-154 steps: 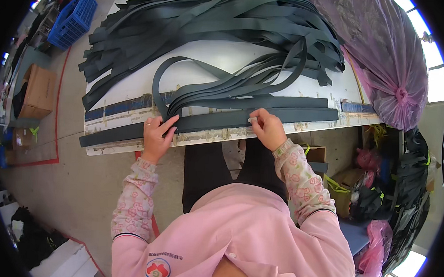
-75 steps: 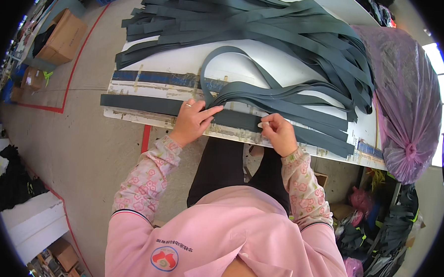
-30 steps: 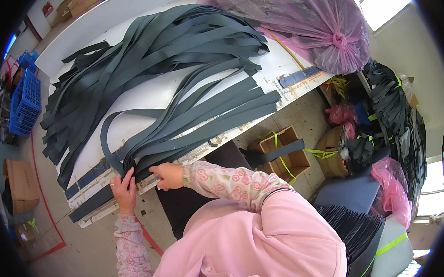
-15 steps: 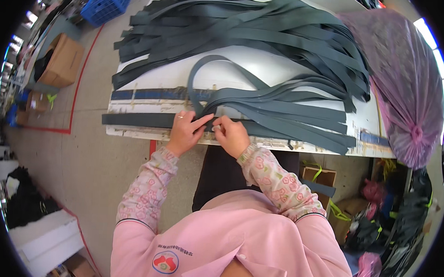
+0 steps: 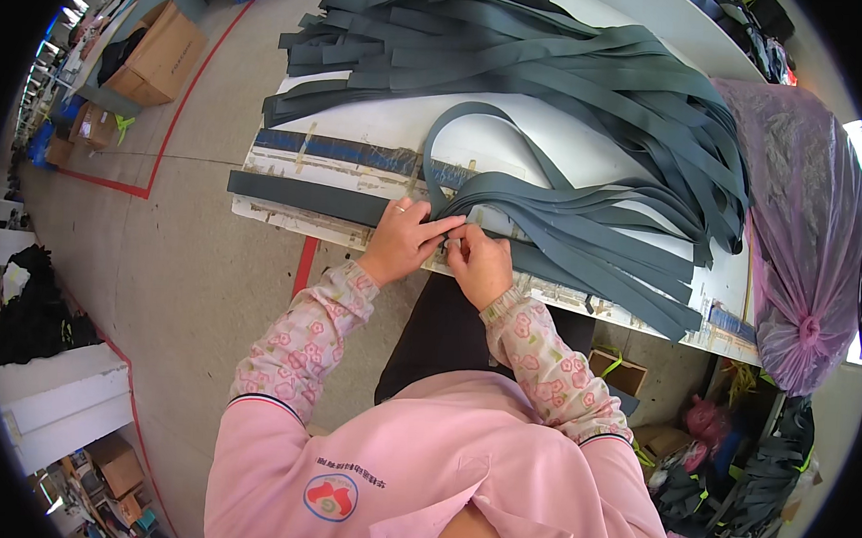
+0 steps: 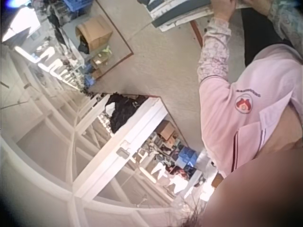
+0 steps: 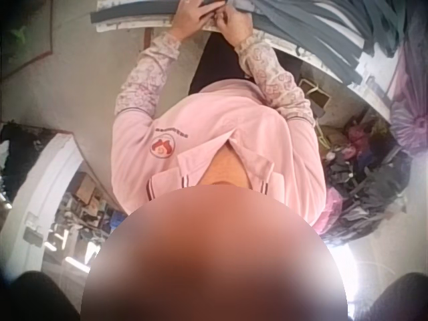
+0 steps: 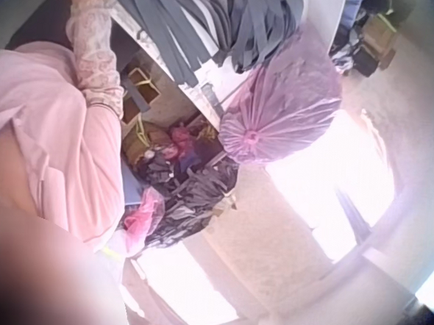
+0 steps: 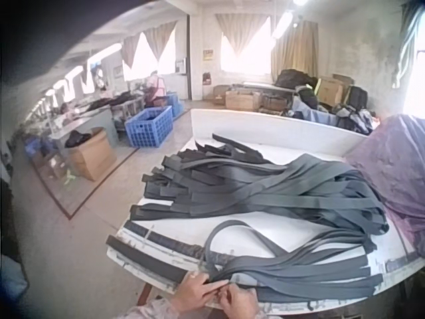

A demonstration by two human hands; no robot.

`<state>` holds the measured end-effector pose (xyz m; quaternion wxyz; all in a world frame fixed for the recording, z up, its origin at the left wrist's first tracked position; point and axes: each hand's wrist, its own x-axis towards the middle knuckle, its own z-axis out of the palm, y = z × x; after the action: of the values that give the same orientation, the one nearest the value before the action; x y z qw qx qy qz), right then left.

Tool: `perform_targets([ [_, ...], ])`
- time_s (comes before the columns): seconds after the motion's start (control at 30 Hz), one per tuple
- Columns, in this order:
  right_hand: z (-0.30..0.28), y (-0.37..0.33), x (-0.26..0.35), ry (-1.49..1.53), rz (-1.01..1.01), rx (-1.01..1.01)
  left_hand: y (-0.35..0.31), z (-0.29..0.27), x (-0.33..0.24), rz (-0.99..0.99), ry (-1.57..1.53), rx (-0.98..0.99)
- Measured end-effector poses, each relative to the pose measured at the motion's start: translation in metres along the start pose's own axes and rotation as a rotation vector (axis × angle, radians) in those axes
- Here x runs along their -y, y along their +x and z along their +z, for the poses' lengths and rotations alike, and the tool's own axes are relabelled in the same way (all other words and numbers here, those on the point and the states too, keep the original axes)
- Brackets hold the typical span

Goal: The recorder is counting, aligning, and bundling black rubber or plastic strips on a workbench in a manufacturing setting.

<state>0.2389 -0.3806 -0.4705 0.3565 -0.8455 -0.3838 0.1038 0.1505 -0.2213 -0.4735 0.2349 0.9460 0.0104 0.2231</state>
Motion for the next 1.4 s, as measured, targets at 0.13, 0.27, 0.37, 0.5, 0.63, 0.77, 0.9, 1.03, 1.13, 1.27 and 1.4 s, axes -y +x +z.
perform_targets([
  [0.13, -0.002, 0.001, 0.000, -0.020, 0.024, 0.019, -0.001, 0.002, 0.001, 0.002, 0.030, 0.008],
  [0.27, -0.026, -0.002, -0.014, 0.253, 0.155, 0.142, 0.000, 0.002, -0.001, -0.002, 0.027, 0.008],
  [0.37, -0.063, -0.017, -0.050, 0.403, 0.277, 0.077, -0.001, 0.001, -0.001, -0.002, 0.054, 0.004],
  [0.5, -0.119, -0.049, -0.104, 0.405, 0.321, -0.038, 0.000, 0.001, 0.000, 0.047, 0.038, 0.004],
  [0.63, -0.138, -0.068, -0.117, 0.204, 0.297, -0.094, 0.001, 0.001, 0.000, 0.061, 0.034, 0.006],
  [0.77, -0.137, -0.068, -0.103, 0.123, 0.251, -0.091, 0.000, 0.000, 0.001, 0.047, 0.030, 0.030],
  [0.9, -0.132, -0.071, -0.104, 0.050, 0.255, -0.044, 0.001, 0.001, -0.001, 0.036, 0.034, 0.038],
  [1.03, -0.125, -0.071, -0.103, -0.058, 0.131, -0.135, 0.000, 0.000, -0.001, 0.042, 0.063, 0.051],
  [1.13, -0.119, -0.071, -0.104, -0.061, 0.173, -0.146, -0.001, 0.001, 0.000, 0.045, 0.063, 0.037],
  [1.27, -0.122, -0.074, -0.111, -0.098, 0.173, -0.118, 0.004, 0.006, -0.002, 0.051, 0.052, 0.031],
  [1.4, -0.137, -0.065, -0.103, 0.247, 0.338, -0.141, 0.001, 0.009, 0.006, 0.047, 0.083, 0.046],
])
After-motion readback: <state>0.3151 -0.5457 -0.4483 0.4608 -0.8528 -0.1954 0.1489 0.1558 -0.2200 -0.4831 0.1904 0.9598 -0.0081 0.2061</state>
